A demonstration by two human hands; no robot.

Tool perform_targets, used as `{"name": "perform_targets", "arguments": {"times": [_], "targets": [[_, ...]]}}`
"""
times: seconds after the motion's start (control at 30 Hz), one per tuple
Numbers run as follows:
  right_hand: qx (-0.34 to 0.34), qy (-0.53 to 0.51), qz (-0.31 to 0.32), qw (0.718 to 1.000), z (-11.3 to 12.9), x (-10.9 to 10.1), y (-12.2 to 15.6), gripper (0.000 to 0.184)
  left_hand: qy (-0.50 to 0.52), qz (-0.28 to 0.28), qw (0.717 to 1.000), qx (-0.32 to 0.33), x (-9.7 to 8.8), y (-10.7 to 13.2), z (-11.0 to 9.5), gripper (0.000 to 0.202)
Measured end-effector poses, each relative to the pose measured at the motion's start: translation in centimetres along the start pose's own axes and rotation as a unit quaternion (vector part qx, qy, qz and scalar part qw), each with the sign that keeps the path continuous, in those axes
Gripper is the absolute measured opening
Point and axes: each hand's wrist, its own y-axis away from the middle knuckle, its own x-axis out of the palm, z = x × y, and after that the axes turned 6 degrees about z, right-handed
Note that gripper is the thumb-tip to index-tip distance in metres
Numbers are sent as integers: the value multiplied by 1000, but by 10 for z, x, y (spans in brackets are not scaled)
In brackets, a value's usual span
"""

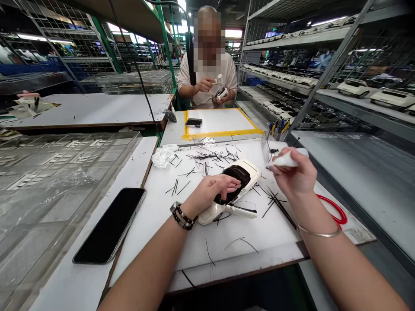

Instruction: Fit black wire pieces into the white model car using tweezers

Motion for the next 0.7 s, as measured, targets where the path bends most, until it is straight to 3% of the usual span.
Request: {"name": "perform_targets", "arguments": {"times": [0.2, 0.37, 0.7], "targets": [[-7, 164, -19, 986, -29, 10, 28, 26, 8, -2, 1000, -2, -1, 0, 1, 54], [-9, 292, 66, 954, -39, 14, 39, 23, 20, -3, 1000, -2, 0, -2, 1, 55], [-23, 336, 81, 938, -43, 18, 44, 19, 16, -3, 1000, -8, 0, -2, 2, 56]]}}
